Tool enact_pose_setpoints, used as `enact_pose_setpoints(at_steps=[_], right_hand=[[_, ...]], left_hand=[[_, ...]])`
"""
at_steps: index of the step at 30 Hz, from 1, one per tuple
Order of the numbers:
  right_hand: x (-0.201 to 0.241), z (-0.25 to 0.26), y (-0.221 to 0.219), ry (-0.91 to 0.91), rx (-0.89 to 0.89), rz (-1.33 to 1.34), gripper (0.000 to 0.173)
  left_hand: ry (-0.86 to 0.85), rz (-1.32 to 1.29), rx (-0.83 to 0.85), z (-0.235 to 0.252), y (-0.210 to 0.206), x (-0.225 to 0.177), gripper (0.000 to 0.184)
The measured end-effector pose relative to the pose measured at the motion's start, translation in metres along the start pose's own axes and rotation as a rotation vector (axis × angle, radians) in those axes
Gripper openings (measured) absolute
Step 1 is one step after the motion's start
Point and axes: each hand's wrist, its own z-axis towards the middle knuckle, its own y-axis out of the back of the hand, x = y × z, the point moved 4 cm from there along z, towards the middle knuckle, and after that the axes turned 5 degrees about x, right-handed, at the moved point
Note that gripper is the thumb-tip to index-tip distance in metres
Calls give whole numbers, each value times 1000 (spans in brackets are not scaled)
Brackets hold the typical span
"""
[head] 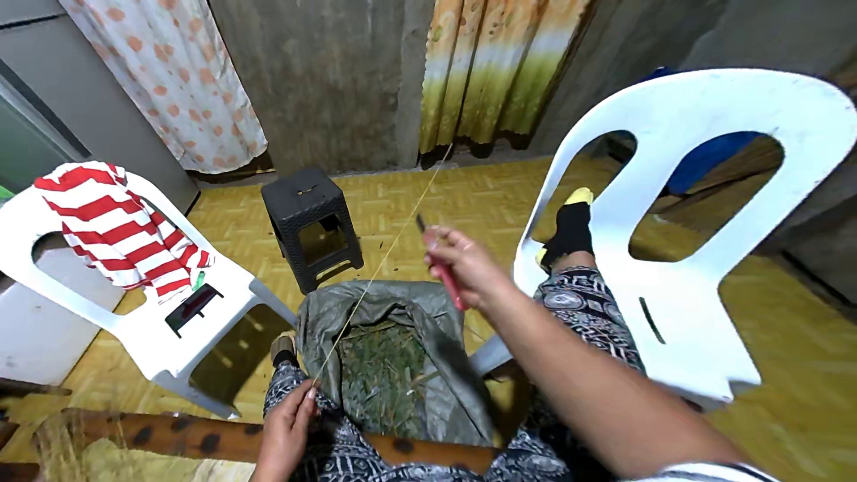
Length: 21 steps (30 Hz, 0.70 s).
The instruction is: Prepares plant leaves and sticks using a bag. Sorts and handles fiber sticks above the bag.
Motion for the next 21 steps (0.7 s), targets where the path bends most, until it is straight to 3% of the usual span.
enact_pose_setpoints(at_steps=[6,21], right_hand=[[-31,-11,-36,-108,110,79,37],[-39,-6,-40,-157,77,199,34]], left_hand=[[-125,186,-81,4,-9,-10,32],[-181,272,-103,-2,-11,-14,31]])
